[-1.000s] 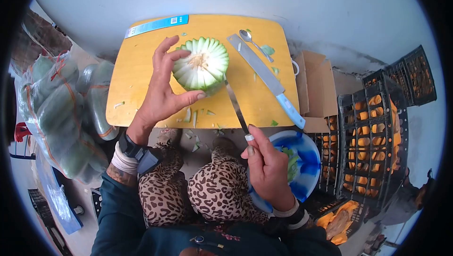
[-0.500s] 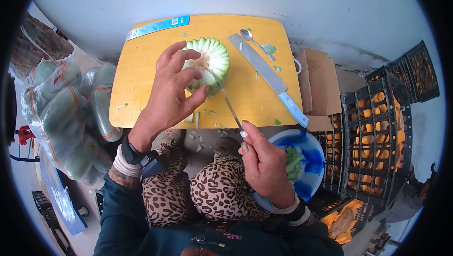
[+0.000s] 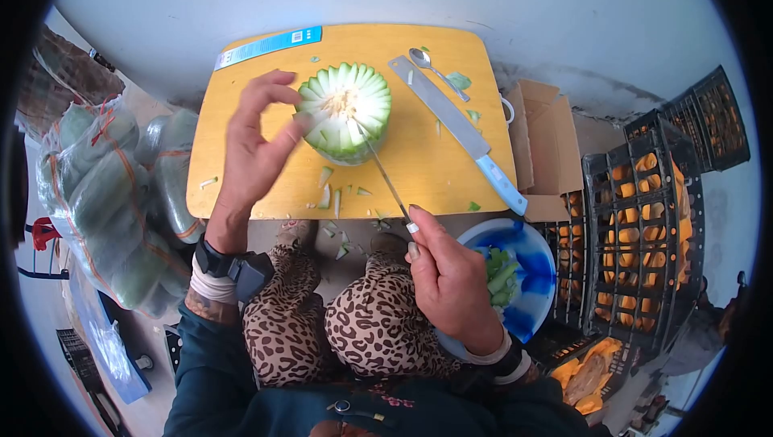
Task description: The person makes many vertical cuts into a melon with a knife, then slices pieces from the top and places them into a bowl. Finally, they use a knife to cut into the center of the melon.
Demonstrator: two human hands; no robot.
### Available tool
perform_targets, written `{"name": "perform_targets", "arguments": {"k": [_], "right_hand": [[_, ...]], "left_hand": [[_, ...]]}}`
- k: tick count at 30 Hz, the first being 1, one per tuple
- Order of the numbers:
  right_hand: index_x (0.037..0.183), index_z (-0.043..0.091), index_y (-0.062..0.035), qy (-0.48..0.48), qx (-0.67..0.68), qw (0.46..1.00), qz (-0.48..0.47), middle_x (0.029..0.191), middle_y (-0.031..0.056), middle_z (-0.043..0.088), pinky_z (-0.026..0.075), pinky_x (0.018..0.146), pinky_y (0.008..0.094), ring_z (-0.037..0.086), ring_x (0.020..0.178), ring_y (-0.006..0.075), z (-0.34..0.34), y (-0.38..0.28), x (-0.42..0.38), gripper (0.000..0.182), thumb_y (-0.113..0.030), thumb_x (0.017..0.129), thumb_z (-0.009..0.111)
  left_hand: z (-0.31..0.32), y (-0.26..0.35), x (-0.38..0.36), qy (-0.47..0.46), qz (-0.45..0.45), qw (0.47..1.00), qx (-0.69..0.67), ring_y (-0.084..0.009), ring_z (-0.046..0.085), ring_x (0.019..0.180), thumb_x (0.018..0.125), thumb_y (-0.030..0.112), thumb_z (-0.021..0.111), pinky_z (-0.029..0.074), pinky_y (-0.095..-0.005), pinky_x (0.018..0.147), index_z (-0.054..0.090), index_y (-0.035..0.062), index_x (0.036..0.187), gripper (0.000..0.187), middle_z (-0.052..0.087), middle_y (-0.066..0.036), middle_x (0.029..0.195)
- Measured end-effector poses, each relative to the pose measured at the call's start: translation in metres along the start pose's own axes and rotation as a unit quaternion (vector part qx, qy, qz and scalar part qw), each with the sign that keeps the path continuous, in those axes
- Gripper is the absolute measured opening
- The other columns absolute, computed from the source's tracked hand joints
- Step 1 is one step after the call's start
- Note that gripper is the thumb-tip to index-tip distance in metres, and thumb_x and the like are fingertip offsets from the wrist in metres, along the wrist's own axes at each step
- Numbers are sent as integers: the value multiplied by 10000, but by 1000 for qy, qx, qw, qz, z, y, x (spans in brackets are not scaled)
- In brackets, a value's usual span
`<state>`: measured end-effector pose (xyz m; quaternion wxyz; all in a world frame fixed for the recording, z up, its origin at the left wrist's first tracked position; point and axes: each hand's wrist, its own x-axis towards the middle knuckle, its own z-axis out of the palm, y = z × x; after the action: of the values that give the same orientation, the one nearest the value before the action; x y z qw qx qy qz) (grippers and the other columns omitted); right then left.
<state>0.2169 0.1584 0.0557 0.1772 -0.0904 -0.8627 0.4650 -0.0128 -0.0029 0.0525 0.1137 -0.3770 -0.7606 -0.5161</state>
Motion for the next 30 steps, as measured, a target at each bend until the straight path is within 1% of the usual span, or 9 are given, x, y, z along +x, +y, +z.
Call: {"name": "perform_targets", "arguments": {"k": [4, 14, 16, 18, 19, 20, 23, 25, 30], "right_hand": [[1284, 566, 34, -6, -5, 1000, 2, 885, 177, 687, 550, 682, 298, 697, 735, 200, -1, 2, 0, 377, 54, 908, 568], [1319, 542, 51, -17, 4, 1000, -1, 921, 153, 692, 535, 685, 274, 679, 761, 154, -4, -2, 0, 384, 49, 935, 537], [1313, 550, 47, -8, -8, 1000, -14, 922, 155, 692, 537, 685, 273, 682, 765, 155, -4, -1, 1, 384, 52, 929, 543], [1304, 561, 44, -6, -17, 1000, -21, 924, 158, 694, 539, 685, 271, 684, 768, 155, -3, 1, 0, 381, 55, 923, 549], [1298, 567, 43, -7, -18, 1000, -22, 925, 160, 694, 541, 685, 270, 686, 769, 155, -2, 1, 0, 378, 57, 920, 552], [1291, 574, 41, -9, -20, 999, -24, 925, 162, 695, 542, 685, 269, 687, 770, 156, -1, 2, 1, 375, 59, 917, 556], [1255, 583, 41, 0, -13, 1000, -22, 907, 216, 674, 532, 704, 325, 693, 788, 296, 1, -1, 2, 378, 55, 878, 612], [1255, 585, 38, 8, -23, 999, -31, 905, 214, 668, 529, 696, 332, 686, 782, 306, 2, -1, 1, 383, 53, 873, 615], [1279, 581, 14, 13, -77, 995, -55, 853, 189, 631, 516, 651, 371, 650, 725, 332, 2, -6, 1, 431, 56, 852, 619]], "left_hand": [[8, 11, -4, -110, 32, 991, 75, -367, 404, 1333, 728, 77, 806, 371, -461, 1085, 612, 57, 973, 313, 531, -121, 1309], [-39, 2, -6, -147, 55, 987, 36, -363, 441, 1275, 718, 26, 785, 403, -453, 1027, 614, 49, 929, 272, 542, -132, 1270], [-69, -9, -14, -108, -40, 989, 90, -364, 438, 1289, 728, 29, 769, 394, -454, 1050, 620, 42, 1026, 333, 513, -150, 1334], [-80, -14, -18, 3, -130, 951, 279, -374, 418, 1317, 743, 45, 758, 380, -452, 1077, 587, 36, 1201, 489, 461, -180, 1400], [-82, -18, -17, 6, -150, 929, 339, -377, 394, 1346, 749, 37, 746, 355, -440, 1113, 476, 28, 1369, 675, 404, -209, 1453], [-81, -19, -16, 4, -144, 947, 286, -368, 388, 1355, 747, 42, 751, 346, -434, 1121, 452, 29, 1392, 711, 401, -208, 1456], [-56, -14, -12, -20, -116, 991, 70, -319, 359, 1392, 736, 86, 792, 314, -402, 1146, 364, 44, 1470, 851, 376, -189, 1484], [-34, -7, -7, -76, -138, 987, -19, -297, 343, 1412, 749, 127, 815, 333, -442, 1127, 295, 55, 1512, 925, 337, -170, 1516], [14, -9, -7, -127, -145, 979, -72, -309, 333, 1417, 774, 195, 821, 322, -439, 1142, 171, 56, 1561, 1030, 276, -201, 1565]]}}
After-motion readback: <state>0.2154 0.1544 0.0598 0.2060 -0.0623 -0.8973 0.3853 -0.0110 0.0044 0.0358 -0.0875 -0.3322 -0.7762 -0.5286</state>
